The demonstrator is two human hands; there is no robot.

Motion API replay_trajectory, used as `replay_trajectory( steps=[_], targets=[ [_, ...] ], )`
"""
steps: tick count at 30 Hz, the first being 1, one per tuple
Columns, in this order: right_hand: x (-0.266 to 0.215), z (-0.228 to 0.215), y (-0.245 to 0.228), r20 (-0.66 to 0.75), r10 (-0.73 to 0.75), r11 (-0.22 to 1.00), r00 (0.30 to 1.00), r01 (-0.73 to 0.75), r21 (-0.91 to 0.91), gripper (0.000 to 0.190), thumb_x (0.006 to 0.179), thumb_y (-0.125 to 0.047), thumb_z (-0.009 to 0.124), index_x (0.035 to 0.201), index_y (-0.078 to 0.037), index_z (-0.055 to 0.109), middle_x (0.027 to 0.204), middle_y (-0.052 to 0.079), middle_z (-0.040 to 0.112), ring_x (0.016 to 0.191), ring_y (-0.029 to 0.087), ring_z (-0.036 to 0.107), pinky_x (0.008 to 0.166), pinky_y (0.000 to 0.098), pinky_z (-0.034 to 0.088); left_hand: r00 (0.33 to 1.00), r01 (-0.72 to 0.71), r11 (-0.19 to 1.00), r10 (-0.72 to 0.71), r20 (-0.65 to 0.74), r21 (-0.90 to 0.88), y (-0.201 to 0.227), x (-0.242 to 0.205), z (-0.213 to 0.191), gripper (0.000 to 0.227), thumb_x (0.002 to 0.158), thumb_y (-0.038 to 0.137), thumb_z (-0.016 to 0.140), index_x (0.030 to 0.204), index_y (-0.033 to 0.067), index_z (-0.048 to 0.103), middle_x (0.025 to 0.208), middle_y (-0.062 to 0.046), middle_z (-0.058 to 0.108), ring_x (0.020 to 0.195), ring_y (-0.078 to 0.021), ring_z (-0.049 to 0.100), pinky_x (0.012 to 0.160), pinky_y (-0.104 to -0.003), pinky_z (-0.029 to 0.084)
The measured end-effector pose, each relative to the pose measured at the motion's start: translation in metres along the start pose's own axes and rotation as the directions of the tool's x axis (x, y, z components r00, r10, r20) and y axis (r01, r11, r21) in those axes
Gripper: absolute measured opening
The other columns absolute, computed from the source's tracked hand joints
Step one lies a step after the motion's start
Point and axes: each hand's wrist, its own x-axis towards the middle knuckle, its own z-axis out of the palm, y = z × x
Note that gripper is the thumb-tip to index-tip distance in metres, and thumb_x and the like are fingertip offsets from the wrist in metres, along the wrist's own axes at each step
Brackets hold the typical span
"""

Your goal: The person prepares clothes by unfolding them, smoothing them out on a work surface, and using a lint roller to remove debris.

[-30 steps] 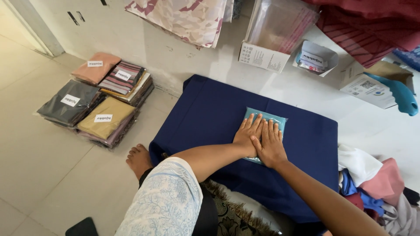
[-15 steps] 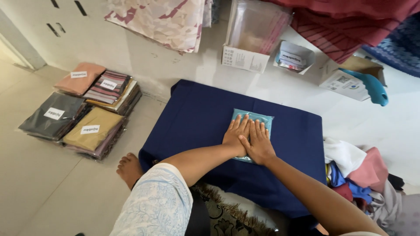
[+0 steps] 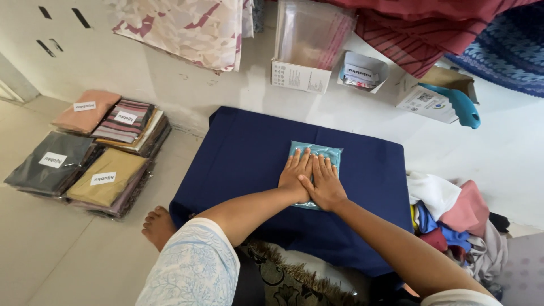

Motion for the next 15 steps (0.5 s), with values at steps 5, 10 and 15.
replay_trajectory(
  steps=[5, 10, 15],
  targets=[
    [0.004, 0.003, 0.003, 0.011, 0.000, 1.000, 1.000, 0.000, -0.002, 0.095, 0.101, -0.074, 0.018, 0.164, -0.004, 0.013, 0.171, 0.019, 0.012, 0.158, 0.037, 0.008, 0.128, 0.0496, 0.011, 1.000, 0.004, 1.000, -0.004, 0.007, 0.004, -0.002, 0.003, 0.004, 0.080, 0.096, 0.034, 0.048, 0.164, 0.0091, 0.014, 0.173, -0.009, 0.002, 0.158, -0.0376, -0.001, 0.128, -0.048, 0.004],
    [0.003, 0.004, 0.005, 0.002, 0.002, 1.000, 1.000, -0.002, 0.011, 0.094, 0.102, -0.074, 0.018, 0.164, -0.004, 0.014, 0.170, 0.019, 0.014, 0.158, 0.037, 0.009, 0.128, 0.0491, 0.010, 1.000, 0.004, 1.000, -0.004, -0.007, 0.005, -0.003, 0.005, 0.008, 0.080, 0.096, 0.037, 0.051, 0.163, 0.0103, 0.016, 0.173, -0.009, 0.005, 0.158, -0.0371, 0.000, 0.128, -0.049, 0.004],
    [-0.002, 0.003, 0.003, -0.032, 0.004, 0.998, 0.999, -0.002, 0.063, 0.092, 0.102, -0.073, 0.020, 0.164, -0.005, 0.016, 0.170, 0.018, 0.016, 0.158, 0.037, 0.010, 0.129, 0.0495, 0.010, 0.999, -0.005, 1.000, 0.004, -0.036, -0.017, -0.004, 0.001, 0.007, 0.075, 0.096, 0.031, 0.048, 0.162, 0.0101, 0.019, 0.172, -0.009, 0.009, 0.158, -0.0370, 0.003, 0.128, -0.048, 0.007]
  ],
)
